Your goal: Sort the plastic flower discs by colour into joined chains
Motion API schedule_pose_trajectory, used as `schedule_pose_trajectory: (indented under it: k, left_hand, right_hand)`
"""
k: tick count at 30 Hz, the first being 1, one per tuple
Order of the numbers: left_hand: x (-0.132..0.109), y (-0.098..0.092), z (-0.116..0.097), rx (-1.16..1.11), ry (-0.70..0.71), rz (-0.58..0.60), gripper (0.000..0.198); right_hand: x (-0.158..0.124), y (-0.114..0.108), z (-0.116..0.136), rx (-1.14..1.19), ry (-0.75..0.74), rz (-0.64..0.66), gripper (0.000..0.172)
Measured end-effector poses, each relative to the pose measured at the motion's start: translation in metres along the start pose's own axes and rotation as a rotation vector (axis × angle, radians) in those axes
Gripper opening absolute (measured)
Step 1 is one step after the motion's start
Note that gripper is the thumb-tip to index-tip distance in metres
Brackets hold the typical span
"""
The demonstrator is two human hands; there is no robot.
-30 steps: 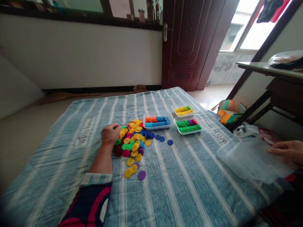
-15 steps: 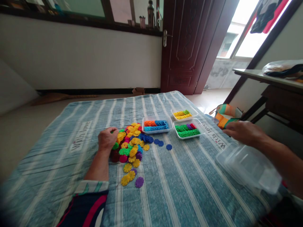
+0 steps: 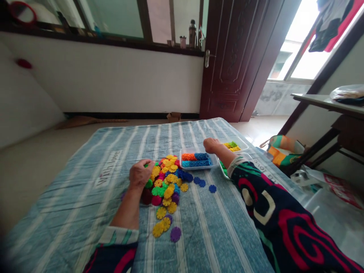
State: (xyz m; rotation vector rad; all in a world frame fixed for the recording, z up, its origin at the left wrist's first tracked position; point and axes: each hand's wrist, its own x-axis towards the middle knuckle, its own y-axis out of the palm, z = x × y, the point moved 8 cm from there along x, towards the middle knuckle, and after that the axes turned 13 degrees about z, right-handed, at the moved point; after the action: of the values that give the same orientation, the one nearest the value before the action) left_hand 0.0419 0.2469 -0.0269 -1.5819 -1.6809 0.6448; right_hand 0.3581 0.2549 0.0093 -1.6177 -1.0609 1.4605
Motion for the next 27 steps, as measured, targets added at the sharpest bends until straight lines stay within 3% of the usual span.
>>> schedule_pose_trajectory:
  k: [4,8,14,18,24,27]
  left_hand:
    - [-0.001,0.005,-0.006,-0.042,0.038,0.028,0.035]
    - [-0.003,0.011,-0.015,-0.104,0.093,0.08,0.044]
    - [-0.008,0.013,-0.028,-0.281,0.185,0.148,0.053]
    - [-0.009,0.013,-0.033,-0.345,0.198,0.178,0.066]
    - [-0.014,0.009,-0.037,-0.414,0.183,0.159,0.074]
    - [-0.016,0.007,-0.043,-0.451,0.22,0.16,0.079]
  right_hand:
    - [-0.003,-0.017,-0.007,0.078,-0.066,-0.017,0.026]
    - [-0.021,-0.05,0.009,0.222,-0.134,-0.112,0.024]
    - [-0.057,-0.095,0.077,0.135,-0.18,-0.192,0.021]
    - [-0.076,-0.118,0.131,-0.071,-0.264,-0.345,0.025]
    - [-0.088,-0.118,0.184,-0.211,-0.314,-0.378,0.026]
    - [-0.096,-0.109,0.213,-0.27,-0.427,-0.343,0.027]
